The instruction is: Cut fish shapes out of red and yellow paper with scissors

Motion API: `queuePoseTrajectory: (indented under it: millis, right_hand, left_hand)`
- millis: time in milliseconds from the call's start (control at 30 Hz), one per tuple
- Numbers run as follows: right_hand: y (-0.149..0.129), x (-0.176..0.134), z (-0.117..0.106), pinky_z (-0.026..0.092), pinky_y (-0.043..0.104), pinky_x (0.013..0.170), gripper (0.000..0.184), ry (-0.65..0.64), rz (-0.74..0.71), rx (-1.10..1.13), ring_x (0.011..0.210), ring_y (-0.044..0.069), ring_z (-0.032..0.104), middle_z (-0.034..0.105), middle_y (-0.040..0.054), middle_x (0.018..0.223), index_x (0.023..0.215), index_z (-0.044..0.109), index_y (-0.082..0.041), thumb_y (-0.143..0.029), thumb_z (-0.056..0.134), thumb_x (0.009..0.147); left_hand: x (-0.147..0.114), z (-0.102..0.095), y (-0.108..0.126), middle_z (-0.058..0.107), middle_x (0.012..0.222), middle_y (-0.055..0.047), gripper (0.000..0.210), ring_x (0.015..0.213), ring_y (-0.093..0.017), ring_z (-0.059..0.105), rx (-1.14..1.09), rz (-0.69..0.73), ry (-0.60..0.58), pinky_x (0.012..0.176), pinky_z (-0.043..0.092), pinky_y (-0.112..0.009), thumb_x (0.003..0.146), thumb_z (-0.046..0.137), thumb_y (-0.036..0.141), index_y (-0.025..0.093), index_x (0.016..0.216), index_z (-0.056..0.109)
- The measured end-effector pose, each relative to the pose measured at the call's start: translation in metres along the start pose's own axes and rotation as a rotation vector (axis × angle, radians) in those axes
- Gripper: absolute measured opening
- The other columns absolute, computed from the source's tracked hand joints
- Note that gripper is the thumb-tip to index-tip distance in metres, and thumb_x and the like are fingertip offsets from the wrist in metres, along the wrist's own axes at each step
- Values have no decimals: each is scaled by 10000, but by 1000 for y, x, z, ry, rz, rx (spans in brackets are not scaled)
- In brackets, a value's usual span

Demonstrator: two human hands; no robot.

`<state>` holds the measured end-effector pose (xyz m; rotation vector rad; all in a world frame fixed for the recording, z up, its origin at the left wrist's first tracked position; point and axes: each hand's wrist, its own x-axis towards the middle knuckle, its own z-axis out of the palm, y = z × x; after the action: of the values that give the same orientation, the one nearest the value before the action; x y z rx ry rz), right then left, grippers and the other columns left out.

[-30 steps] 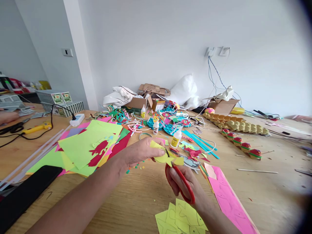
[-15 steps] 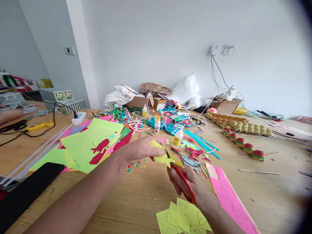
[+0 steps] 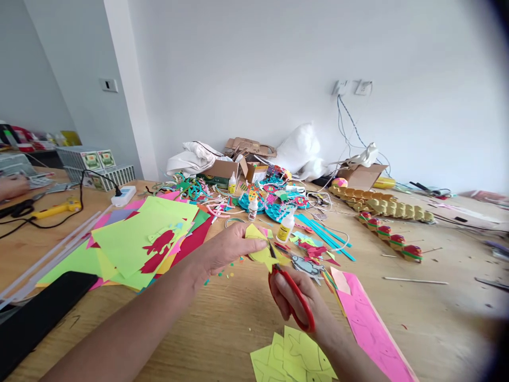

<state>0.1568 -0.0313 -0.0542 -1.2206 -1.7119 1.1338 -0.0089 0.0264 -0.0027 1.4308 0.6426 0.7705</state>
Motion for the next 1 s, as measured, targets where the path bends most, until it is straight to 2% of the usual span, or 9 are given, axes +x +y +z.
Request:
queuePoseTrajectory:
  millis: [167, 633, 1000]
  right_hand:
    - [0, -1, 1, 289, 225, 391, 419, -4, -8, 1, 378, 112, 384, 416, -55, 402, 567, 397, -232, -559, 346, 823]
    - [-3, -2, 0, 264, 217, 354, 416, -2, 34, -44, 354, 104, 362, 398, -57, 407, 542, 381, -235, -530, 344, 833]
    - [3, -2, 3, 273, 197, 347, 409, 2, 67, -28, 333, 87, 345, 370, -72, 400, 553, 396, -225, -538, 378, 815]
  left_hand:
    - [-1, 3, 0, 500, 639, 48, 145, 575, -73, 444, 12, 33, -6, 565, 344, -197, 731, 599, 281, 156, 725, 526]
    - [-3, 2, 7, 377, 590, 67, 131, 536, -73, 332, 238, 18, -13, 508, 245, -209, 725, 549, 272, 164, 695, 480]
    - [-4, -3, 5, 420, 604, 65, 145, 541, -71, 373, 169, -35, -34, 523, 277, -200, 713, 580, 282, 167, 730, 493]
